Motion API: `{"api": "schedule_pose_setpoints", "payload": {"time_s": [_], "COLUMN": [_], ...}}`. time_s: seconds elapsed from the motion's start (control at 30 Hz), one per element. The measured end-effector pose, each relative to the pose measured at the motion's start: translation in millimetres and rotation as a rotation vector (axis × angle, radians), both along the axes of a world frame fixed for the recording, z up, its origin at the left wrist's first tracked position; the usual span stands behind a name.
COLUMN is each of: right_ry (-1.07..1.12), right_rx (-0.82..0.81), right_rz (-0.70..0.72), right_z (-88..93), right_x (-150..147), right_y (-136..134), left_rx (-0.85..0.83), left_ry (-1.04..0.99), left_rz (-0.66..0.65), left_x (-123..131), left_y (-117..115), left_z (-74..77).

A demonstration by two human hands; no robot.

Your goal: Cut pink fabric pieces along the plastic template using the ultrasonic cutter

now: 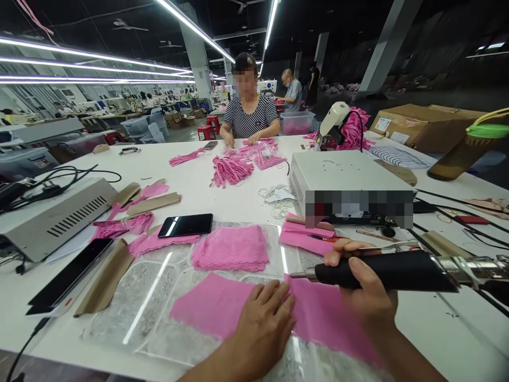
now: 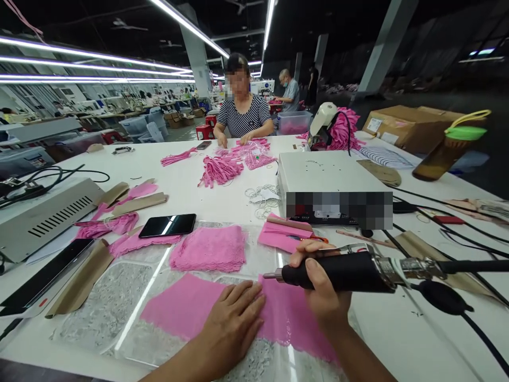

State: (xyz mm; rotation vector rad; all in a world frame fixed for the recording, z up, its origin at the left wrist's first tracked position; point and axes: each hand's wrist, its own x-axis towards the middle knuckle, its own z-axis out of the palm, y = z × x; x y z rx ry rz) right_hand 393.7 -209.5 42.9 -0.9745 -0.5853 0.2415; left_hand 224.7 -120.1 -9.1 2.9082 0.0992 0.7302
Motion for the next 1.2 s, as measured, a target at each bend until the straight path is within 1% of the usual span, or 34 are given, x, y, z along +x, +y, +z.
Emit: {"api": "schedule_pose_setpoints", "payload": {"time_s": [0.23, 0.47, 0.9, 1.2], "right_ry": [0.035, 0.028, 0.001, -0.076], "right_rx": [-0.014, -0.017, -0.016, -0.064], "right_rz": [0.044, 0.015, 0.052, 0.008], "right_z": [-9.0, -6.1, -9.2, -13.0], "right_x": [1, 0, 1, 1], "right_y": [1, 3, 4, 4], "left_rx": [0.004, 0.028, 0.042, 0.032], "left_ry": [-0.05, 0.029, -0.017, -0.016], "left_rz": [0.004, -0.008, -0.003, -0.013], "left_x": [1, 0, 1, 3], "left_y": [-1, 0, -1, -1], "left_z": [-0.9, 1.7, 4.6, 5.1]}}
